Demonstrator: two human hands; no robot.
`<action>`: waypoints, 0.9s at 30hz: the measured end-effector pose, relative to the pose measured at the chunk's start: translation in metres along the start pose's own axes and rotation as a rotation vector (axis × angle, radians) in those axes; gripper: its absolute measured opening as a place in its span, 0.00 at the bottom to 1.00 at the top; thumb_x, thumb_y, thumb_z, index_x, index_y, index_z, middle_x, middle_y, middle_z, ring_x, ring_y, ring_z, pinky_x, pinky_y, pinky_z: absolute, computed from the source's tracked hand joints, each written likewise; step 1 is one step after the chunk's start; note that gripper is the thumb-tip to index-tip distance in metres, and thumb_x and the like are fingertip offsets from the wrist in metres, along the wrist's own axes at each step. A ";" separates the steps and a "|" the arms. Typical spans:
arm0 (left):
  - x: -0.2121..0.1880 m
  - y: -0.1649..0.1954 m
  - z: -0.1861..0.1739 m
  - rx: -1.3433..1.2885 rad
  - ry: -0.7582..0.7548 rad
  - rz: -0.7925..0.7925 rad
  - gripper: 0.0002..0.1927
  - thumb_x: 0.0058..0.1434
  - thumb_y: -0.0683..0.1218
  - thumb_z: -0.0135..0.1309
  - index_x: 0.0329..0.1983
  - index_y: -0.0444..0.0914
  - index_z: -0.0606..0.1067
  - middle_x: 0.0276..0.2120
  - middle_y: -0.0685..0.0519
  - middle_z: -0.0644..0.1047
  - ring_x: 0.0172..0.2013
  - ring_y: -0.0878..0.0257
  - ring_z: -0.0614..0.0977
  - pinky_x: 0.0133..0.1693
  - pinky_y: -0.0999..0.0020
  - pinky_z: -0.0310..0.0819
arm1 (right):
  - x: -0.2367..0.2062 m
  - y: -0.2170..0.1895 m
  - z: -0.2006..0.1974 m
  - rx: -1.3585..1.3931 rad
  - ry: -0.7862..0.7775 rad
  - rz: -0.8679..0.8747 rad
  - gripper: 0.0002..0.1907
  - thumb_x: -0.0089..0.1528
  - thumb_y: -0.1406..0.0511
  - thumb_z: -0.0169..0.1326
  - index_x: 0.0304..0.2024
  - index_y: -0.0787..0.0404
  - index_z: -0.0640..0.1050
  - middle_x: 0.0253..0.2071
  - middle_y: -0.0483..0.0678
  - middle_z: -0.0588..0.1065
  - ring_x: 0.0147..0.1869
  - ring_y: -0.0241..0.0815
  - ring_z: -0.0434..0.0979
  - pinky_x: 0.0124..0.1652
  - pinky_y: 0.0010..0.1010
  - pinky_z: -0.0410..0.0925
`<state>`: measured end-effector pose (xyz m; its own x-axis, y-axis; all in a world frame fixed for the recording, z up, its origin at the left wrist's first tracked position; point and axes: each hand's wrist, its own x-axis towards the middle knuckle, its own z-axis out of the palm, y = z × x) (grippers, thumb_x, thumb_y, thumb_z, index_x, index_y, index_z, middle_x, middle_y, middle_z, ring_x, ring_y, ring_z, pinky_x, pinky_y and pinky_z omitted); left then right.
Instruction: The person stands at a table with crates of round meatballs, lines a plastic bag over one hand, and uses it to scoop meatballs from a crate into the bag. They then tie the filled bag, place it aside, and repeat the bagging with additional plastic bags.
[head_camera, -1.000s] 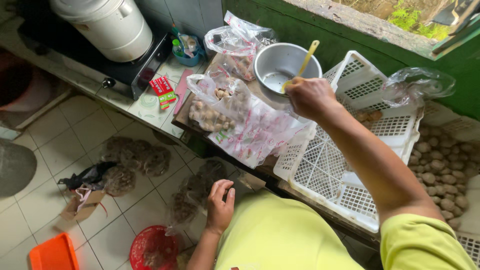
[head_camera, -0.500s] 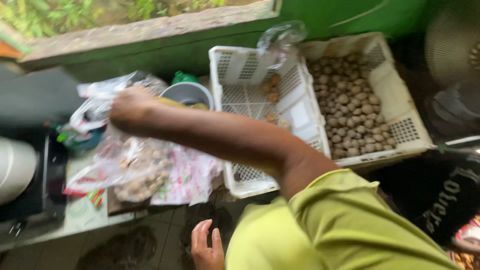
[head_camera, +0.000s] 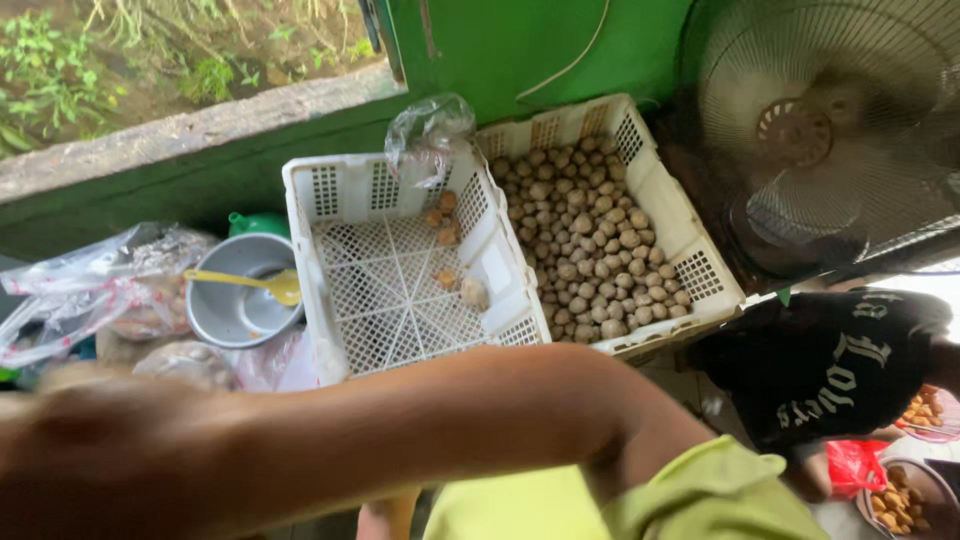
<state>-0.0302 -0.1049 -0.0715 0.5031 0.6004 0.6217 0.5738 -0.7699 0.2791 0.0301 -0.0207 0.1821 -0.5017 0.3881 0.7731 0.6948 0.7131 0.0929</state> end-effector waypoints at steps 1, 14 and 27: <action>0.001 0.005 -0.003 0.044 -0.005 -0.018 0.14 0.63 0.46 0.58 0.50 0.37 0.77 0.50 0.47 0.78 0.52 0.50 0.81 0.56 0.53 0.73 | -0.036 -0.002 -0.015 0.042 -0.010 0.021 0.20 0.55 0.49 0.56 0.41 0.54 0.78 0.37 0.47 0.77 0.48 0.46 0.80 0.39 0.35 0.76; 0.033 0.048 0.027 0.299 0.178 -0.257 0.11 0.66 0.48 0.58 0.45 0.37 0.77 0.47 0.47 0.80 0.46 0.49 0.82 0.48 0.52 0.73 | -0.501 0.045 -0.185 -0.039 -0.422 1.077 0.17 0.57 0.58 0.64 0.44 0.59 0.81 0.45 0.49 0.79 0.53 0.52 0.77 0.49 0.43 0.72; 0.011 0.048 0.041 0.098 0.351 -0.123 0.12 0.66 0.44 0.58 0.50 0.37 0.72 0.49 0.45 0.76 0.50 0.48 0.79 0.53 0.49 0.71 | -0.522 0.032 -0.164 -0.141 -0.306 1.086 0.19 0.61 0.59 0.64 0.52 0.58 0.80 0.42 0.48 0.80 0.46 0.48 0.81 0.45 0.40 0.74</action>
<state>0.0296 -0.1258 -0.0813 0.1847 0.5631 0.8055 0.6840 -0.6621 0.3061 0.3989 -0.2961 -0.1155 0.3105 0.9006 0.3043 0.8809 -0.1523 -0.4480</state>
